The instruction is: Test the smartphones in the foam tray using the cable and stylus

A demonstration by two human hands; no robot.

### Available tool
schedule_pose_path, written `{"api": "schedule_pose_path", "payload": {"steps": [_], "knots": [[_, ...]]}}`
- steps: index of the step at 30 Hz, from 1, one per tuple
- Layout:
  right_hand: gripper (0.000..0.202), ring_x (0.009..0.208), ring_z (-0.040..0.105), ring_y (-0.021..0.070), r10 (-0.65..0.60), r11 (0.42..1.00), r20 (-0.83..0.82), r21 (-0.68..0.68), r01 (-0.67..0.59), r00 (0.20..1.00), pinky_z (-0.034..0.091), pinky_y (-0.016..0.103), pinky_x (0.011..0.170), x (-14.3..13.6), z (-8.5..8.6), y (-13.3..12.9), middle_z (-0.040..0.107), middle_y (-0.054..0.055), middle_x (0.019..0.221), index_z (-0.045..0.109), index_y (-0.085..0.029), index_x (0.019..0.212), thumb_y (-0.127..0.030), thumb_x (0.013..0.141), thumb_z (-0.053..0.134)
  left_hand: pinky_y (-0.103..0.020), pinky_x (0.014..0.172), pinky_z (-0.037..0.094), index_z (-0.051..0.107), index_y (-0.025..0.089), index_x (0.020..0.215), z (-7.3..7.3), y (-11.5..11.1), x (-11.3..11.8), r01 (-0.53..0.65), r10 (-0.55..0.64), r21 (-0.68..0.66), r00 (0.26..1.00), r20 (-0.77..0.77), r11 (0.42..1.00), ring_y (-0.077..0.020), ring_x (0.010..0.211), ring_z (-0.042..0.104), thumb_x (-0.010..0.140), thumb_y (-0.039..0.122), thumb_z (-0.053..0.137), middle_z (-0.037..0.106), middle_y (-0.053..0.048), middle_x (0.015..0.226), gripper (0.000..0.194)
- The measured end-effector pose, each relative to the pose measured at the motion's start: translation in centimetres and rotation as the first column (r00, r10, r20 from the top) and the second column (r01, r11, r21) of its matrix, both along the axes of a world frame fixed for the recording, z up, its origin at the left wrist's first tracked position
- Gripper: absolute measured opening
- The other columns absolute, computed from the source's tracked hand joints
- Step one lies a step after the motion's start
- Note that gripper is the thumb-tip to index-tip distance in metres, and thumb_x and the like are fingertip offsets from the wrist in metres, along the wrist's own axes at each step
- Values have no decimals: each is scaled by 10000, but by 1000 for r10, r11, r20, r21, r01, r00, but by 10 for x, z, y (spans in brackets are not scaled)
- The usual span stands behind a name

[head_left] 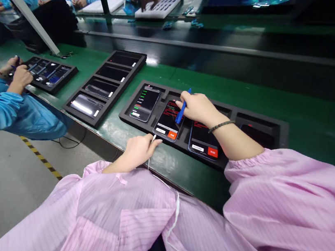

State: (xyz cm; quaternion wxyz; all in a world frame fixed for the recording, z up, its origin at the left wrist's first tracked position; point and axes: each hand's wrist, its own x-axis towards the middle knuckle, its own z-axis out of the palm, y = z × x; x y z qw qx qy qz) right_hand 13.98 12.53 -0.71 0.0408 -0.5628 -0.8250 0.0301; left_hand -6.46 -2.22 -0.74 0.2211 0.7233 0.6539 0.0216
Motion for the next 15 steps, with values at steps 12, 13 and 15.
{"api": "schedule_pose_path", "payload": {"steps": [12, 13, 15], "knots": [[154, 915, 627, 300, 4, 998, -83, -56, -8, 997, 429, 340, 739, -5, 3, -4, 669, 144, 913, 549, -187, 985, -275, 949, 429, -262, 683, 452, 575, 201, 737, -23, 11, 7, -168, 233, -175, 851, 470, 970, -145, 549, 607, 1046, 357, 339, 582, 42, 490, 419], [139, 918, 620, 300, 5, 998, -95, -57, -10, 995, 439, 349, 761, -6, 4, -3, 663, 139, 899, 544, -193, 967, -282, 942, 441, -250, 654, 445, 563, 198, 719, -24, 14, 6, -159, 246, -209, 824, 510, 965, -134, 514, 582, 1041, 360, 346, 555, 48, 465, 421], [116, 882, 612, 294, 11, 998, -119, -62, -18, 993, 454, 395, 860, -6, 9, -6, 648, 118, 832, 536, -201, 923, -303, 927, 481, -229, 591, 422, 557, 186, 706, -25, 20, 1, -98, 248, -278, 777, 579, 956, -112, 448, 528, 1032, 376, 369, 527, 54, 437, 421]]}}
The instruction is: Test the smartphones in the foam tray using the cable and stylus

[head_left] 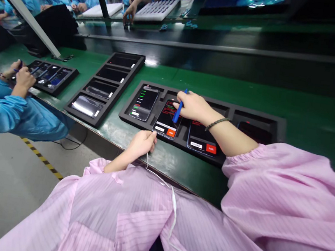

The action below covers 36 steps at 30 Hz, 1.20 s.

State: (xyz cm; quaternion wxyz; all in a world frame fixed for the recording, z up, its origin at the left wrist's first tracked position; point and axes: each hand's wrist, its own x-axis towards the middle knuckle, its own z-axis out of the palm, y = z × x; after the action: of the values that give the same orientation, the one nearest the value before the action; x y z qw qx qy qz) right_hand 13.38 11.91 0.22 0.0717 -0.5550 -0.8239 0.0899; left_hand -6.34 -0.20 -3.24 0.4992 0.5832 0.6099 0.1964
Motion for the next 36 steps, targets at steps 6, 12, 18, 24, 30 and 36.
{"api": "schedule_pose_path", "payload": {"steps": [6, 12, 18, 24, 30, 36], "knots": [[347, 1004, 668, 287, 323, 917, -397, -92, -387, 859, 456, 508, 1025, 18, 40, -92, 714, 104, 1034, 644, -211, 951, -541, 960, 537, -210, 481, 361, 645, 125, 852, -1, -7, -33, 153, -135, -50, 958, 253, 987, -83, 410, 461, 969, 649, 426, 617, -2, 528, 580], [385, 1129, 690, 244, 363, 631, -665, -341, -697, 653, 541, 392, 1000, 32, 29, -202, 738, 68, 1183, 745, -275, 1208, -532, 1008, 539, -241, 522, 365, 716, 84, 1000, 5, -28, -90, 341, -272, -104, 869, 413, 934, -113, 497, 537, 786, 905, 460, 702, -98, 648, 886], [338, 782, 702, 139, 346, 727, -734, -183, -661, 584, 541, 243, 722, 25, 14, -209, 760, 57, 904, 765, -208, 1022, -387, 1061, 481, -279, 596, 421, 750, 92, 1038, 10, -33, -125, 440, -325, -199, 842, 431, 876, -167, 626, 620, 803, 925, 378, 758, -166, 801, 942], [328, 824, 701, 131, 370, 610, -836, -110, -785, 405, 519, 225, 731, 24, 31, -214, 767, 50, 892, 758, -197, 968, -470, 1000, 579, -296, 700, 489, 766, 133, 1080, 5, -40, -127, 531, -408, -252, 815, 411, 809, -194, 726, 651, 727, 932, 507, 779, -154, 913, 911], [333, 767, 685, 131, 289, 689, -903, -34, -724, 317, 543, 249, 726, 26, 46, -222, 777, 56, 927, 729, -208, 917, -404, 1049, 496, -249, 688, 476, 777, 144, 906, -15, -35, -142, 424, -331, -342, 895, 299, 839, -183, 779, 673, 753, 959, 395, 785, -139, 969, 912], [260, 830, 720, 154, 385, 786, -882, 158, -598, 273, 572, 297, 891, 19, 48, -226, 777, 66, 955, 683, -229, 966, -380, 1048, 489, -235, 587, 490, 758, 136, 679, -46, -29, -143, 178, -172, -281, 984, 45, 943, -155, 593, 641, 787, 847, 557, 746, -114, 698, 746]]}}
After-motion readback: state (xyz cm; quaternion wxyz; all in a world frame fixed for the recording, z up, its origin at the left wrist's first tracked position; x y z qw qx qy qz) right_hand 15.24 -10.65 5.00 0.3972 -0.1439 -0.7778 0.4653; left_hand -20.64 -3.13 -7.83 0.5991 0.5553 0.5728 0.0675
